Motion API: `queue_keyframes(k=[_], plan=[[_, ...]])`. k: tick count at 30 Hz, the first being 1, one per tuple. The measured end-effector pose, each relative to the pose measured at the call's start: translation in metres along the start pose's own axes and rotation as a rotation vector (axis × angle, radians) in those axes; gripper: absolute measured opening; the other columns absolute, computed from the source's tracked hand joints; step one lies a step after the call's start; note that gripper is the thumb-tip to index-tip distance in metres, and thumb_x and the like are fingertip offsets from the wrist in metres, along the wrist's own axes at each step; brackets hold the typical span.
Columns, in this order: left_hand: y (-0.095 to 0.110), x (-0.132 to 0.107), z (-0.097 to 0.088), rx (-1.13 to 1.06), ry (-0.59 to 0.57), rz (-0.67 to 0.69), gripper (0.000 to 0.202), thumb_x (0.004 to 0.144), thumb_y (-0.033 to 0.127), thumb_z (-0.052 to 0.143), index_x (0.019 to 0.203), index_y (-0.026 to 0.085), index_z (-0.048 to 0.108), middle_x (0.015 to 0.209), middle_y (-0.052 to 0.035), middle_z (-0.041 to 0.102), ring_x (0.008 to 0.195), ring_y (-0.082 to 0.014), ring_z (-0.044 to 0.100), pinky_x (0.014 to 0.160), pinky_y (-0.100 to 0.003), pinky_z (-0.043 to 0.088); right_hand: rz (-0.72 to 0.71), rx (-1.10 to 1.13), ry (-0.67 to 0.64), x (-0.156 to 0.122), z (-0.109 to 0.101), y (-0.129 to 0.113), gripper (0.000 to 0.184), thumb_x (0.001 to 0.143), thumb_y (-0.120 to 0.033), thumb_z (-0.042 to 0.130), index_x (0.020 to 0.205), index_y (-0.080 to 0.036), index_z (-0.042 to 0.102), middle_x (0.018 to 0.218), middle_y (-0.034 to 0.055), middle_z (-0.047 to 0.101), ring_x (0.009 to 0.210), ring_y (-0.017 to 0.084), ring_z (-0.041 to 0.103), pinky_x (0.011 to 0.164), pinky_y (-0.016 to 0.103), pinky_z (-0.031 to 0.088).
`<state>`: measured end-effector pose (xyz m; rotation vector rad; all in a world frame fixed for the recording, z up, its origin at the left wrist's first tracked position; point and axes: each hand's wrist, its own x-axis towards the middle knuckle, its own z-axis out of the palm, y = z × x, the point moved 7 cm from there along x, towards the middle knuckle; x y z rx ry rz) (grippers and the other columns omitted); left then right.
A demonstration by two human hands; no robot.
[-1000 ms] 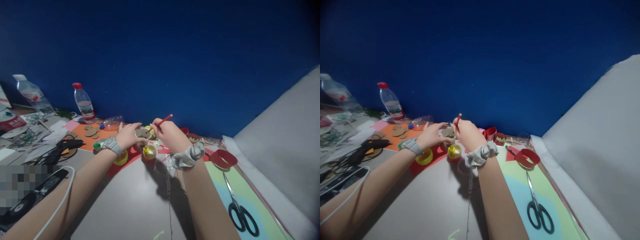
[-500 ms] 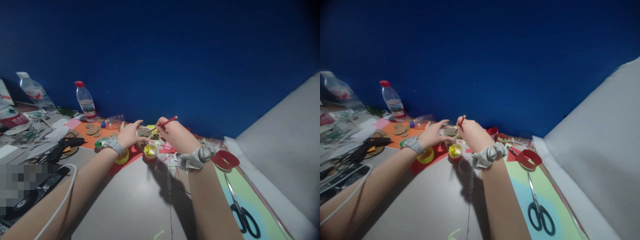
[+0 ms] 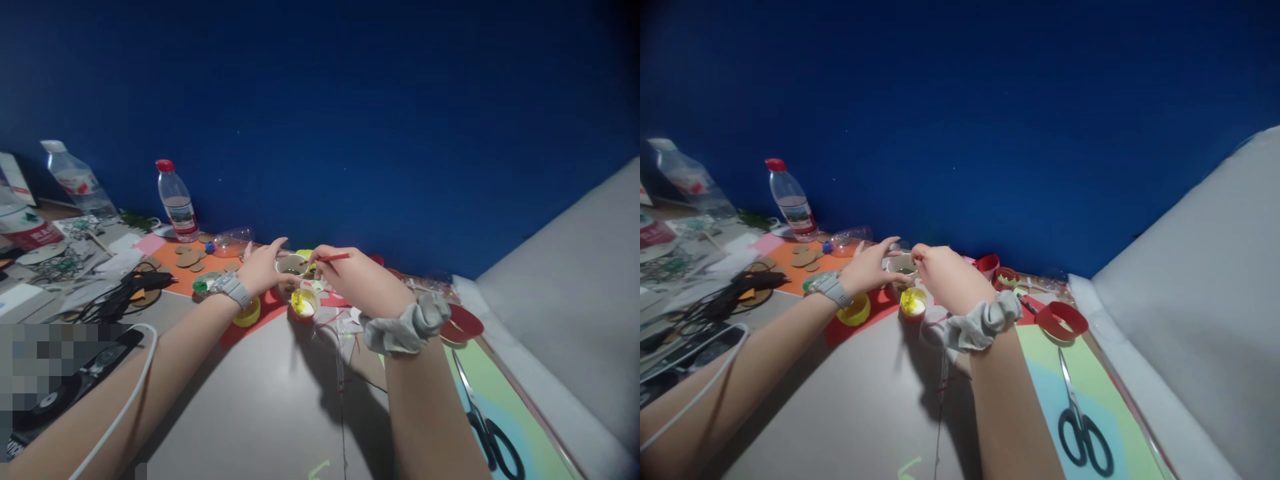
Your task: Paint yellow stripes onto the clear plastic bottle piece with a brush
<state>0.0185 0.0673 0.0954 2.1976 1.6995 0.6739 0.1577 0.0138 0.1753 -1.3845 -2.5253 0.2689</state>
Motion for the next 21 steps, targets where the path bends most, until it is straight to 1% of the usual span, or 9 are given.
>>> queue_keyframes(k=[3,6,8,10,12,14,18,19,21], plan=[[0.0010,-0.0006,-0.0006,-0.003,-0.002,0.001,0.087,0.067,0.059,0.064,0.139,0.024,0.030,0.121,-0.0074,0.065,0.123,-0.0304,0.048,0.109,-0.059,0.006,0.036,0.057,-0.004,0.0001,0.0011,0.0025,0.018,0.090,-0.018,0.040,0.092,-0.019,0.058,0.068,0.0012,0.062,0.050,0.010,0.046,0.049,0.024,0.030],[0.0014,-0.0012,-0.0006,-0.001,0.003,0.001,0.085,0.069,0.058,0.064,0.139,0.024,0.030,0.121,-0.0073,0.065,0.123,-0.0300,0.048,0.110,-0.059,0.005,0.064,0.075,0.023,0.0007,0.0003,0.0063,0.017,0.087,-0.018,0.042,0.089,-0.021,0.059,0.066,-0.0002,0.060,0.051,0.010,0.045,0.048,0.024,0.028],[0.0012,-0.0013,-0.0003,0.005,0.010,-0.004,0.085,0.068,0.058,0.064,0.138,0.025,0.031,0.122,-0.0077,0.065,0.123,-0.0308,0.048,0.110,-0.059,0.005,0.054,0.092,0.041,0.0014,-0.0007,0.0074,0.016,0.088,-0.024,0.043,0.087,-0.020,0.059,0.065,-0.0004,0.059,0.052,0.010,0.046,0.050,0.024,0.029],[0.0011,-0.0013,0.0003,0.011,0.018,-0.008,0.085,0.067,0.059,0.065,0.137,0.025,0.033,0.123,-0.0083,0.064,0.122,-0.0312,0.049,0.110,-0.059,0.004,0.035,0.114,0.044,0.0022,-0.0010,0.0077,0.023,0.091,-0.033,0.040,0.083,-0.020,0.058,0.067,0.0003,0.059,0.057,0.011,0.048,0.053,0.024,0.031],[0.0016,-0.0014,0.0006,0.014,0.023,-0.009,0.085,0.066,0.059,0.065,0.137,0.025,0.034,0.123,-0.0085,0.063,0.122,-0.0308,0.049,0.110,-0.058,0.004,0.028,0.118,0.032,0.0028,-0.0008,0.0079,0.030,0.093,-0.036,0.036,0.078,-0.020,0.056,0.069,0.0007,0.058,0.060,0.011,0.048,0.055,0.024,0.031],[0.0027,-0.0017,0.0006,0.013,0.024,-0.006,0.084,0.066,0.059,0.065,0.137,0.024,0.033,0.123,-0.0084,0.064,0.123,-0.0302,0.049,0.110,-0.058,0.004,0.034,0.097,0.016,0.0028,-0.0001,0.0081,0.027,0.093,-0.031,0.035,0.077,-0.020,0.054,0.070,0.0005,0.058,0.060,0.011,0.047,0.055,0.024,0.031],[0.0049,-0.0025,-0.0007,0.010,0.019,0.000,0.080,0.070,0.057,0.063,0.136,0.023,0.034,0.122,-0.0082,0.065,0.123,-0.0298,0.049,0.110,-0.059,0.004,0.028,0.048,0.035,0.0013,-0.0014,0.0069,0.018,0.092,-0.026,0.037,0.093,-0.021,0.054,0.072,-0.0003,0.058,0.055,0.010,0.044,0.051,0.023,0.028],[0.0051,-0.0025,-0.0009,0.009,0.018,0.001,0.079,0.070,0.056,0.063,0.136,0.023,0.034,0.122,-0.0081,0.064,0.123,-0.0296,0.049,0.110,-0.059,0.003,0.019,0.031,0.047,0.0009,-0.0021,0.0061,0.017,0.092,-0.024,0.038,0.095,-0.020,0.054,0.071,-0.0002,0.058,0.054,0.010,0.043,0.051,0.024,0.027],[0.0050,-0.0022,-0.0008,0.005,0.012,0.001,0.078,0.070,0.055,0.063,0.136,0.024,0.034,0.122,-0.0081,0.064,0.123,-0.0292,0.049,0.110,-0.060,0.002,0.015,0.000,0.067,0.0001,-0.0032,0.0057,0.013,0.089,-0.021,0.040,0.091,-0.019,0.053,0.069,-0.0001,0.057,0.053,0.009,0.041,0.050,0.024,0.026]])
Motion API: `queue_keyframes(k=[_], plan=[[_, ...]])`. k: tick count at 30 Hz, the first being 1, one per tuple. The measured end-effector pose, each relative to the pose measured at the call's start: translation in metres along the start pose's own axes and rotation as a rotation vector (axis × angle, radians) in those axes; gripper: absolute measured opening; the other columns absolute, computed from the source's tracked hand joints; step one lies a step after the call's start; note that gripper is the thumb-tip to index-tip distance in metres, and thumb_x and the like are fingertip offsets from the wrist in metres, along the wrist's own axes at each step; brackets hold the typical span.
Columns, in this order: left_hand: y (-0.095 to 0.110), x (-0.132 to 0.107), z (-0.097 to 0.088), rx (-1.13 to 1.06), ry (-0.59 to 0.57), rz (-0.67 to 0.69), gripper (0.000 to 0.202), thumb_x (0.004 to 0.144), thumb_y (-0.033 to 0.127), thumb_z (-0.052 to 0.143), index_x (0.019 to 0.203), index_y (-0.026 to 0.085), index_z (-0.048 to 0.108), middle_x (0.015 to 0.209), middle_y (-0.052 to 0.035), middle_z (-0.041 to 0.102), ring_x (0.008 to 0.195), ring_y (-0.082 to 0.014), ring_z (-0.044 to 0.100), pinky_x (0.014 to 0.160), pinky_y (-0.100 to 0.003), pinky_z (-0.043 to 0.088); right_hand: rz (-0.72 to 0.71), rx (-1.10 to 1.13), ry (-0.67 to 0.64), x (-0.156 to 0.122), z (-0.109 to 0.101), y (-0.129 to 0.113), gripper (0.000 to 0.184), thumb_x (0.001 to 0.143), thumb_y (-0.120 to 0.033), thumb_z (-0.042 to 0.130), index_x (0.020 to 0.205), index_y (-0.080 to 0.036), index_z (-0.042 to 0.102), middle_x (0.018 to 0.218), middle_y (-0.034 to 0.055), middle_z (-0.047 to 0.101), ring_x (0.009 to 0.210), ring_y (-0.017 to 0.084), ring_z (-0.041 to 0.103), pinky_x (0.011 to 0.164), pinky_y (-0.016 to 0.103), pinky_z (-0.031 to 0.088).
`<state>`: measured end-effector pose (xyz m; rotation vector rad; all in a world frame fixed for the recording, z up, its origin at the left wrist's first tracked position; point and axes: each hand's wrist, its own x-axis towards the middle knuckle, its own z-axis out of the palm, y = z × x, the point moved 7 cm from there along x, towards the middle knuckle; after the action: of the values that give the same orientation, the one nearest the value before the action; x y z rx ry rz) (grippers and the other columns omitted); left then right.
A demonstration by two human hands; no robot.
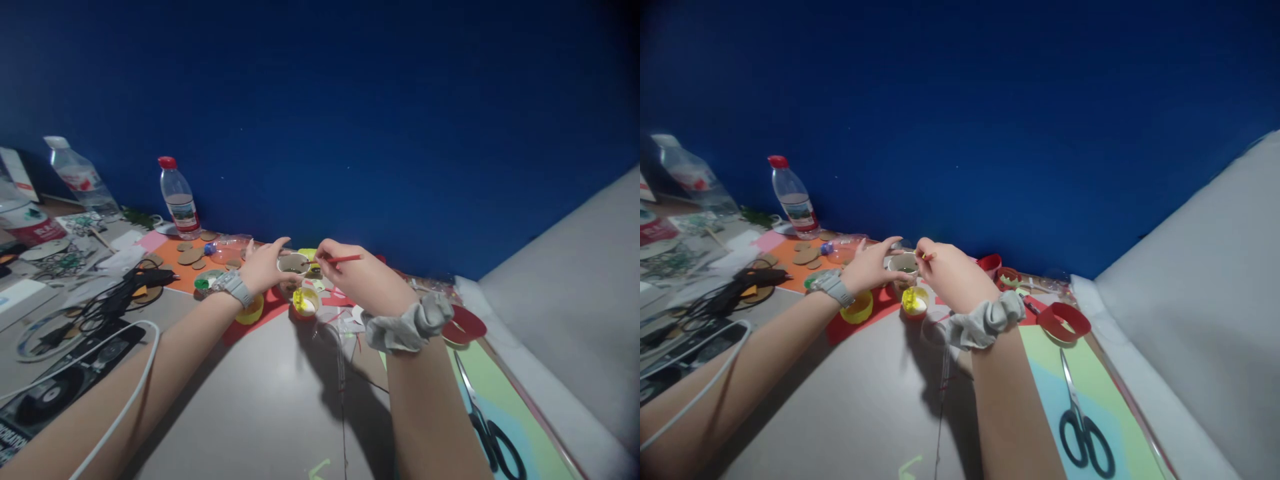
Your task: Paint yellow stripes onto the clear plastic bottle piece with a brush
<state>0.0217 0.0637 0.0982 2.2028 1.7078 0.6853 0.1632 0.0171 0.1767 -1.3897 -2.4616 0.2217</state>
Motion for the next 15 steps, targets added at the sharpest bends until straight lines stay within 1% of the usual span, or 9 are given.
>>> queue_keyframes(k=[3,5,7,10,12,15], plan=[[-0.001,0.001,0.001,-0.007,-0.010,0.001,0.078,0.070,0.054,0.064,0.136,0.024,0.034,0.121,-0.0079,0.065,0.123,-0.0291,0.049,0.110,-0.060,0.002,0.044,0.009,0.010,-0.001,0.000,0.003,0.009,0.086,-0.018,0.044,0.084,-0.019,0.052,0.069,-0.0007,0.058,0.053,0.009,0.042,0.050,0.024,0.025],[-0.001,0.001,0.001,-0.010,-0.013,0.001,0.079,0.070,0.054,0.064,0.136,0.024,0.033,0.121,-0.0080,0.065,0.123,-0.0293,0.049,0.110,-0.061,0.001,0.056,0.027,0.007,-0.001,0.000,0.003,0.010,0.085,-0.018,0.044,0.080,-0.020,0.052,0.070,-0.0013,0.059,0.054,0.009,0.043,0.051,0.024,0.026],[-0.001,0.001,0.002,-0.013,-0.016,0.001,0.080,0.070,0.056,0.063,0.137,0.024,0.033,0.122,-0.0083,0.064,0.124,-0.0297,0.048,0.110,-0.061,0.000,0.033,0.051,-0.002,-0.001,0.000,0.002,0.013,0.085,-0.018,0.043,0.077,-0.020,0.053,0.071,-0.0013,0.059,0.056,0.010,0.044,0.052,0.024,0.028],[-0.002,0.001,0.001,-0.022,-0.029,-0.001,0.085,0.066,0.059,0.065,0.137,0.023,0.035,0.126,-0.0097,0.061,0.125,-0.0313,0.046,0.110,-0.061,0.001,-0.002,0.107,-0.017,-0.002,-0.002,0.001,0.016,0.087,-0.021,0.043,0.080,-0.020,0.057,0.078,0.0000,0.062,0.063,0.011,0.050,0.057,0.024,0.032],[-0.002,0.000,0.000,-0.041,-0.052,0.003,0.086,0.065,0.060,0.066,0.137,0.023,0.037,0.132,-0.0102,0.056,0.126,-0.0317,0.045,0.111,-0.058,0.009,0.008,0.144,-0.015,-0.002,-0.006,0.002,0.017,0.089,-0.025,0.044,0.083,-0.020,0.059,0.080,0.0007,0.064,0.064,0.011,0.052,0.058,0.024,0.034],[0.000,-0.001,-0.006,-0.080,-0.089,0.017,0.079,0.068,0.061,0.063,0.134,0.023,0.043,0.138,-0.0084,0.051,0.128,-0.0293,0.044,0.108,-0.047,0.028,0.038,0.199,0.032,-0.005,-0.014,0.006,0.021,0.091,-0.033,0.042,0.086,-0.021,0.058,0.071,-0.0005,0.062,0.057,0.010,0.051,0.054,0.024,0.034]])
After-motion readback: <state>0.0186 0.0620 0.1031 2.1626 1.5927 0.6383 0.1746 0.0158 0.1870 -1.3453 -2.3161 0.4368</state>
